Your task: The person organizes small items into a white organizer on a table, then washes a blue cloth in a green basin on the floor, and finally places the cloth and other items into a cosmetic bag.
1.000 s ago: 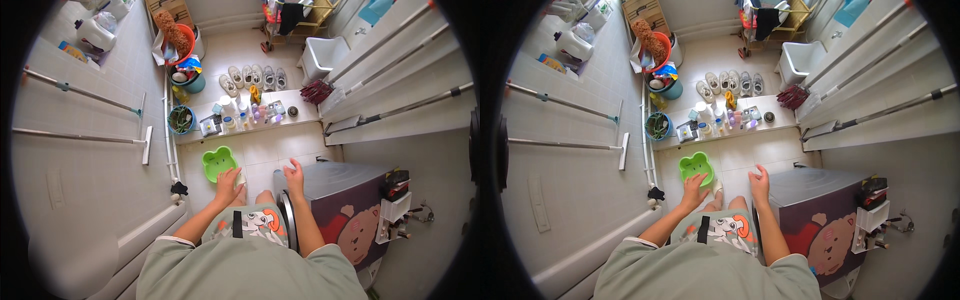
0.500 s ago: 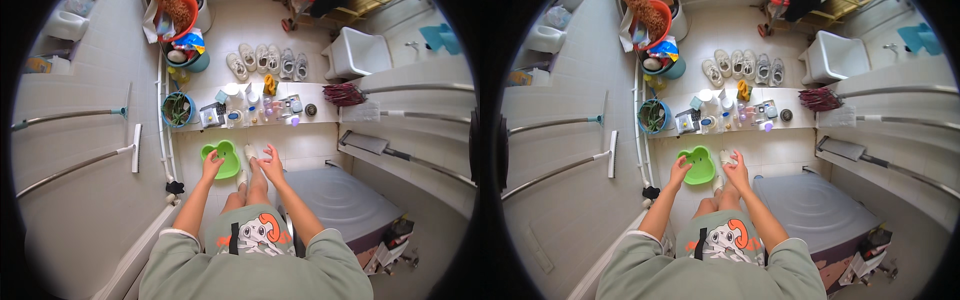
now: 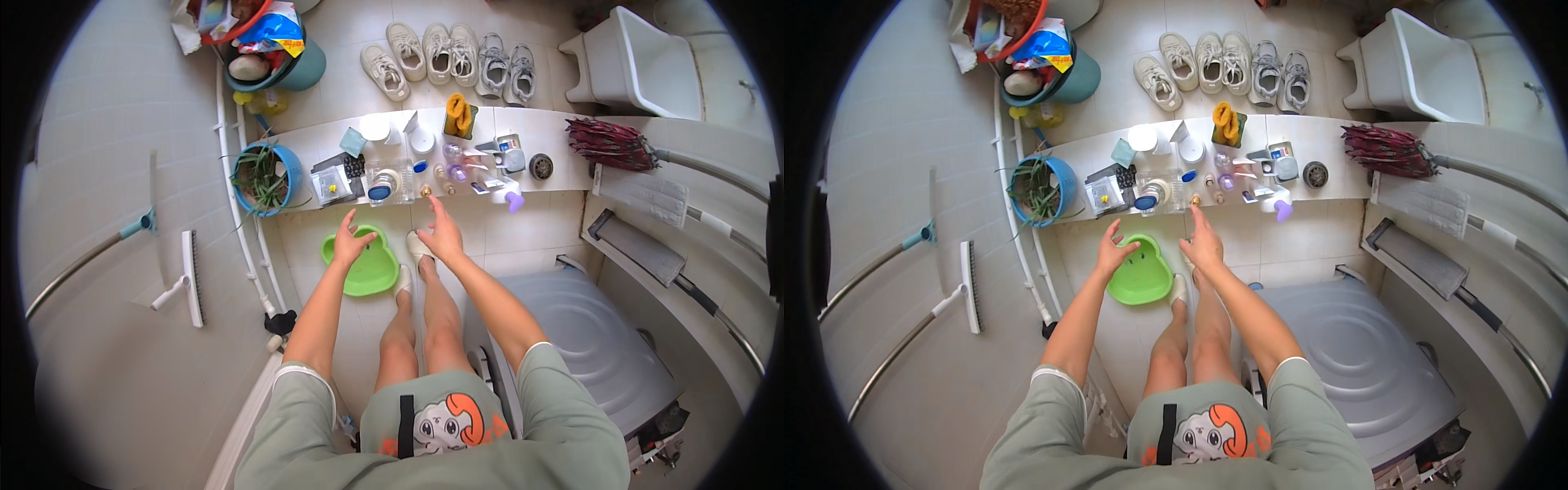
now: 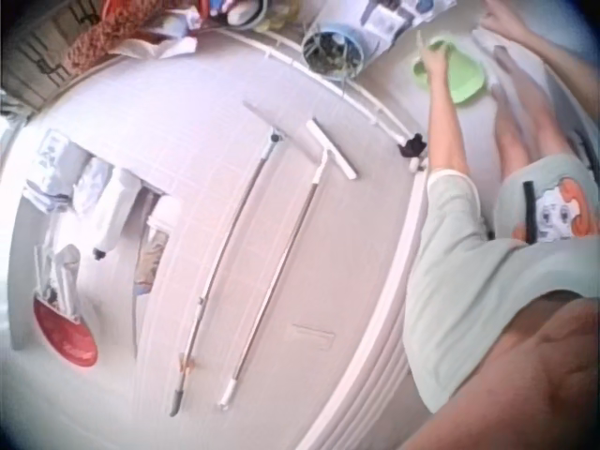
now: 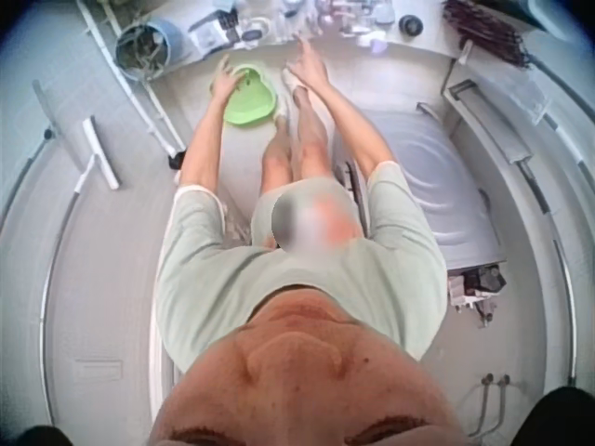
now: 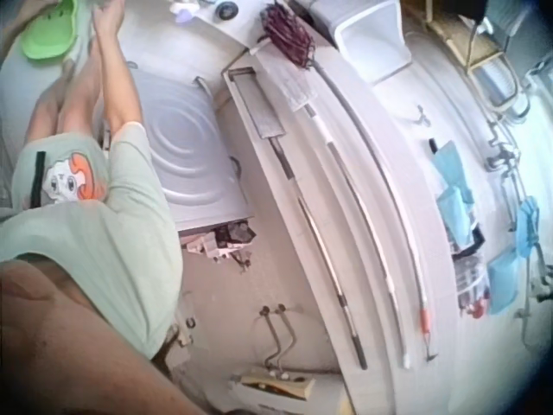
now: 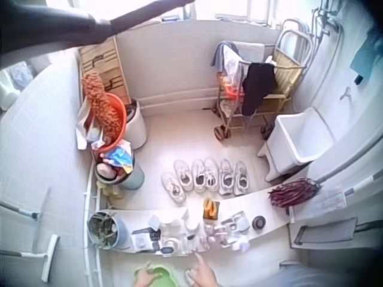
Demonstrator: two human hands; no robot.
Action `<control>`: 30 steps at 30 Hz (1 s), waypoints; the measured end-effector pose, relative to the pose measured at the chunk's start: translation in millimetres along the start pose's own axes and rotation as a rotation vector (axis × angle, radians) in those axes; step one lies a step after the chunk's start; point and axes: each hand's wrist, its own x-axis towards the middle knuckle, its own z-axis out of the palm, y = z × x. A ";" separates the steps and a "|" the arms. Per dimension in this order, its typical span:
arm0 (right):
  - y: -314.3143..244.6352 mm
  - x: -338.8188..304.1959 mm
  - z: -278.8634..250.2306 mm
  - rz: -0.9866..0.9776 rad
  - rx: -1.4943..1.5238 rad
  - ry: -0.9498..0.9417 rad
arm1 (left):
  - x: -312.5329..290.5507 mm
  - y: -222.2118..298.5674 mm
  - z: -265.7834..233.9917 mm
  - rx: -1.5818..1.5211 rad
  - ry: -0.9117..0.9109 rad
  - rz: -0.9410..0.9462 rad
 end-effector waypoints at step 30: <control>101.4 178.0 173.6 -0.355 0.087 0.263 | 188.5 -72.7 49.1 -0.361 0.016 0.149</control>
